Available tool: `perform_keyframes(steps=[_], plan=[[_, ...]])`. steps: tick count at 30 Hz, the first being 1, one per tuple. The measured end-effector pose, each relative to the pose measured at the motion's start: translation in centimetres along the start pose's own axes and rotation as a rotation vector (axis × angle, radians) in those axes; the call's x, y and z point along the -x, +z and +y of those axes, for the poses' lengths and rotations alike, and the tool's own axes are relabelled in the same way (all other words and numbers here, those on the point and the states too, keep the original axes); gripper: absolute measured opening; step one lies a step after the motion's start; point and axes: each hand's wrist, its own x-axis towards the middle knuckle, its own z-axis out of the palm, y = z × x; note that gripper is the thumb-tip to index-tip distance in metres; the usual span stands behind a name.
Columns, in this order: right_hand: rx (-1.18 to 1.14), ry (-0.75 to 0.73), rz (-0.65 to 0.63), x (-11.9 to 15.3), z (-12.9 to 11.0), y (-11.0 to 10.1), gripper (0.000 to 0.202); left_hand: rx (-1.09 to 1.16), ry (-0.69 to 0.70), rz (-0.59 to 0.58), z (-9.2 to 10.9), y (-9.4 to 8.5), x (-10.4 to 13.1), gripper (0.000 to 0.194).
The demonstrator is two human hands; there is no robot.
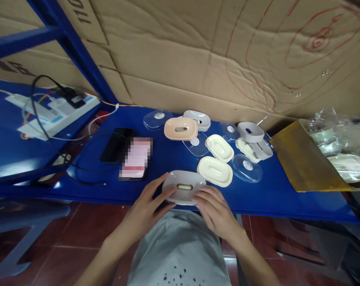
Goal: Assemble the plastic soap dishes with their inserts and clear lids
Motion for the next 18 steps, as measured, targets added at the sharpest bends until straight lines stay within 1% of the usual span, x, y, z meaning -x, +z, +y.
perform_keyframes(steps=[3,6,10,14,18], plan=[[0.039,-0.033,-0.017,-0.1,-0.2,-0.1,0.028,0.001,0.001,0.008,-0.3,-0.4,0.2,0.033],[0.059,-0.05,-0.027,0.2,-0.3,-0.1,0.027,-0.014,0.025,0.013,-0.2,-0.4,0.3,0.031],[0.095,-0.059,-0.042,0.9,0.0,-0.4,0.031,-0.087,0.129,0.02,0.2,-0.2,0.3,0.028],[0.114,-0.075,-0.04,1.3,0.1,-0.8,0.031,-0.222,0.24,0.058,0.4,0.1,0.5,0.034],[0.129,-0.059,-0.066,1.4,0.1,-0.8,0.024,-0.265,0.263,0.07,0.6,0.3,0.5,0.033]])
